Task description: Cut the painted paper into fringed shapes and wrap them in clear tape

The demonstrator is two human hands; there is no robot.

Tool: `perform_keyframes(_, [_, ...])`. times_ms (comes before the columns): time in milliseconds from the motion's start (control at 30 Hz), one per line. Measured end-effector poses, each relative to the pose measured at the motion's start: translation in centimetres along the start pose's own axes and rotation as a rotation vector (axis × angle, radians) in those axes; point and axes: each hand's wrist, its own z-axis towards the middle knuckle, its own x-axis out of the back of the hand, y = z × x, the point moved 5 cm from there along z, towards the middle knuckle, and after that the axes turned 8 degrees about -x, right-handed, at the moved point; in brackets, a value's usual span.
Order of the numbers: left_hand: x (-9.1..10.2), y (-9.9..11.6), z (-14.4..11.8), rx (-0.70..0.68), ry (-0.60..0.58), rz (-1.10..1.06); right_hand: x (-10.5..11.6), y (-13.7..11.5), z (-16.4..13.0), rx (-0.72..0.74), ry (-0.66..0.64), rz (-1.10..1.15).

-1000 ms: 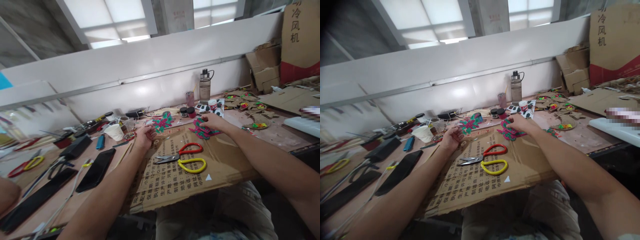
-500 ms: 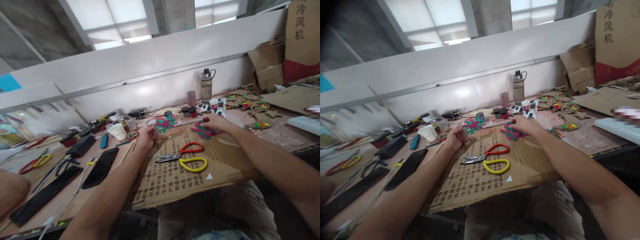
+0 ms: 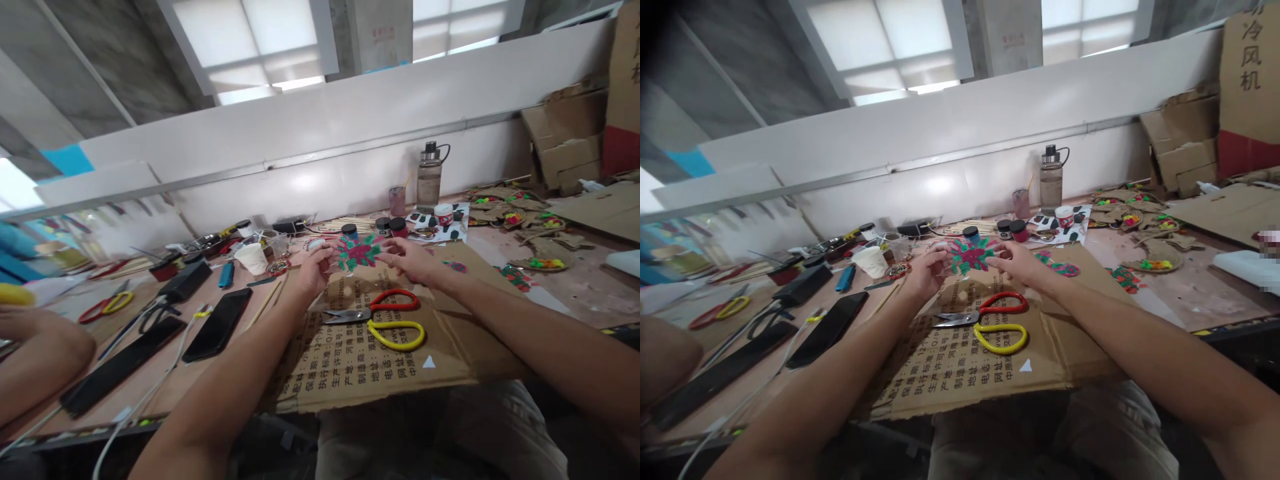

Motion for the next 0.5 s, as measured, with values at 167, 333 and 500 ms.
perform_keyframes(167, [-2.4,-0.4,-0.6,-0.003,-0.080,-0.094,-0.7,0.3,-0.4,-0.072,-0.033,0.187])
perform_keyframes(333, [-4.1,0.5,-1.3,0.063,-0.083,-0.306,-0.3,-0.5,-0.2,-0.024,0.073,0.461])
perform_keyframes(500, [-5.7,0.0,-2.0,0.050,-0.039,-0.371,-1.0,-1.8,0.3,0.055,0.155,0.612])
